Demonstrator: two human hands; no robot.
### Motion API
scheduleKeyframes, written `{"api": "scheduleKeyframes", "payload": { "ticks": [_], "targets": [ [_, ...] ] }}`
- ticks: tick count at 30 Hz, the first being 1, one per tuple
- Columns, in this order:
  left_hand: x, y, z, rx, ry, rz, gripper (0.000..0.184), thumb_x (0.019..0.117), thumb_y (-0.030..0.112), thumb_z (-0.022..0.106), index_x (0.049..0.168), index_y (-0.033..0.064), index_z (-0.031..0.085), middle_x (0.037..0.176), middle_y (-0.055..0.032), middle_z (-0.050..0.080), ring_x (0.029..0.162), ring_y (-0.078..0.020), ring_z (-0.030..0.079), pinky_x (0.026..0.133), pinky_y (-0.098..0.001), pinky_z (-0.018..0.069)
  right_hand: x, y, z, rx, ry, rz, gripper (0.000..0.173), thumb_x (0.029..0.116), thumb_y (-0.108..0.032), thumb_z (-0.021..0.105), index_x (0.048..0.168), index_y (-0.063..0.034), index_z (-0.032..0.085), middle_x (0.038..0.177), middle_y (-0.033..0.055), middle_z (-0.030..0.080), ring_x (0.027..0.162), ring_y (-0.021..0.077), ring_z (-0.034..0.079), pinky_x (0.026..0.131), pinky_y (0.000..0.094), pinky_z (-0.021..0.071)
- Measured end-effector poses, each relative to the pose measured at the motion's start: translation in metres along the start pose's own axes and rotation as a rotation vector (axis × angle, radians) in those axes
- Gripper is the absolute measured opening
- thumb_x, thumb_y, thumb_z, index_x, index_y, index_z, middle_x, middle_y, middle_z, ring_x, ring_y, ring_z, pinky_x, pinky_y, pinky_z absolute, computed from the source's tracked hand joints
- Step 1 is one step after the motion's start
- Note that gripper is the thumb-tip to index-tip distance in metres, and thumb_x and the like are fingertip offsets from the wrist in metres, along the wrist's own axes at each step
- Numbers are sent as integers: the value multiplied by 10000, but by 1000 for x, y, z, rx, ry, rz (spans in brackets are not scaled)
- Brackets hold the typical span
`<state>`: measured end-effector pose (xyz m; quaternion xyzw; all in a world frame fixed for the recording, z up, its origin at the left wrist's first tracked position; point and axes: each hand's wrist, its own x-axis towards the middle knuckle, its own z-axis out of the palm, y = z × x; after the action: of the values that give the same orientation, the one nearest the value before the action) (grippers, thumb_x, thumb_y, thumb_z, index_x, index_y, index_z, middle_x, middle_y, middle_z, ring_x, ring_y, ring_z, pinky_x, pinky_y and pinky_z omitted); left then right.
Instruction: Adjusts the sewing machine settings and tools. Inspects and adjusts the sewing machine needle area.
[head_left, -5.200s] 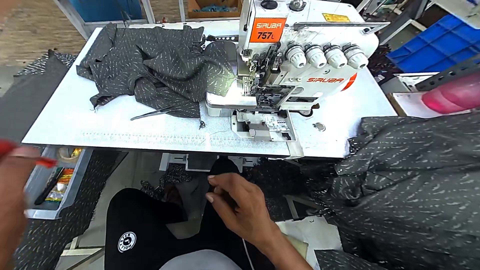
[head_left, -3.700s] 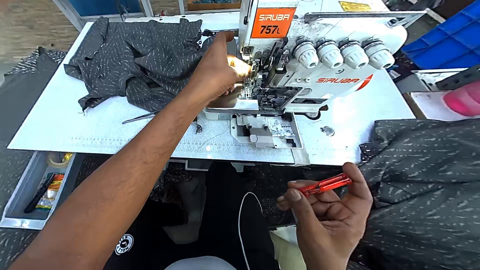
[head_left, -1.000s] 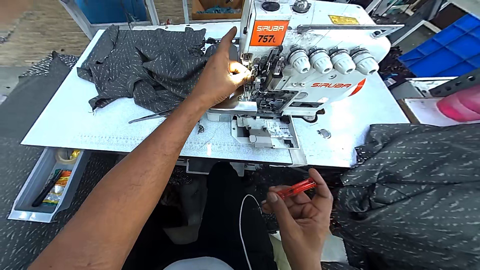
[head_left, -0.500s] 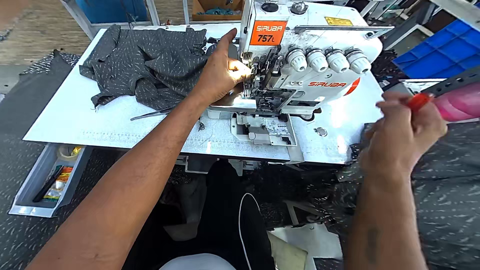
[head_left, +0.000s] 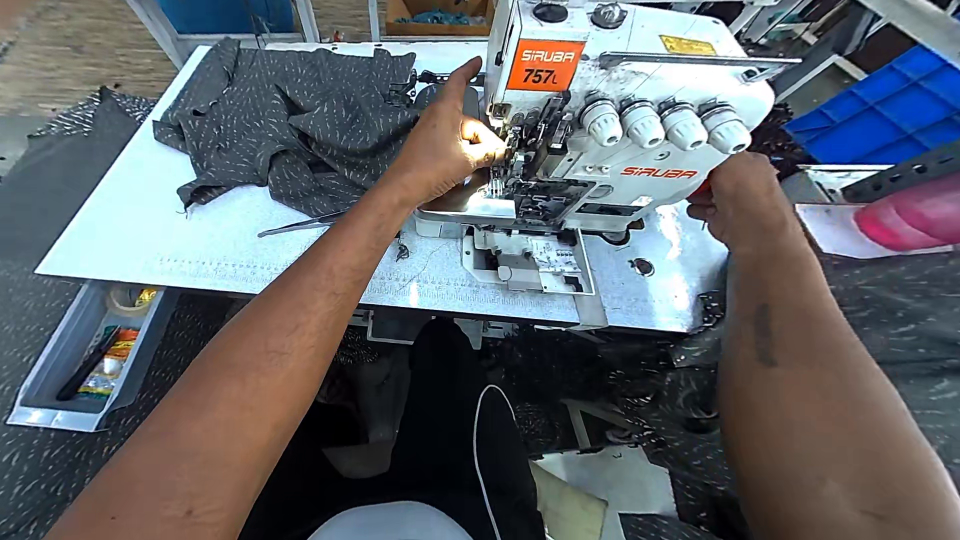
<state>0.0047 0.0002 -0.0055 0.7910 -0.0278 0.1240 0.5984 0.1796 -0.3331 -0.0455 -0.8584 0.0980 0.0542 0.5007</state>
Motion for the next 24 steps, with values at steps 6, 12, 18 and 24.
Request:
{"api": "scheduleKeyframes", "payload": {
  "ticks": [6, 12, 18, 24],
  "targets": [
    [0, -2, 1, 42, 10, 48, 1012, 850, 18, 808, 1602, 25, 130, 813, -68, 731, 700, -105, 717, 723, -249, 615, -6, 7, 4, 142, -13, -73, 436, 1011, -646, 454, 812, -264, 527, 579, -111, 449, 433, 27, 347, 421, 233, 297],
    [-2, 0, 4, 34, 31, 42, 956, 855, 12, 802, 1580, 20, 178, 802, -68, 739, 691, -106, 724, 721, -255, 621, -5, 8, 5, 195, -34, -86, 432, 1016, -638, 460, 772, -285, 504, 546, -121, 419, 406, 23, 293, 398, 224, 253],
    [-3, 0, 5, -35, 68, 32, 927, 844, -25, 790, 1568, 17, 213, 838, -98, 752, 743, -138, 746, 773, -285, 629, -6, 2, 2, 131, -41, -47, 403, 1006, -621, 482, 810, -271, 525, 575, -105, 467, 422, 26, 346, 410, 226, 288],
    [-4, 2, 7, -116, 78, 14, 915, 837, -55, 781, 1557, 16, 220, 842, -124, 753, 735, -171, 753, 743, -299, 638, -4, 9, 5, 211, -47, -84, 432, 1015, -633, 470, 767, -283, 516, 541, -116, 438, 402, 25, 309, 395, 223, 260]
  ]
}}
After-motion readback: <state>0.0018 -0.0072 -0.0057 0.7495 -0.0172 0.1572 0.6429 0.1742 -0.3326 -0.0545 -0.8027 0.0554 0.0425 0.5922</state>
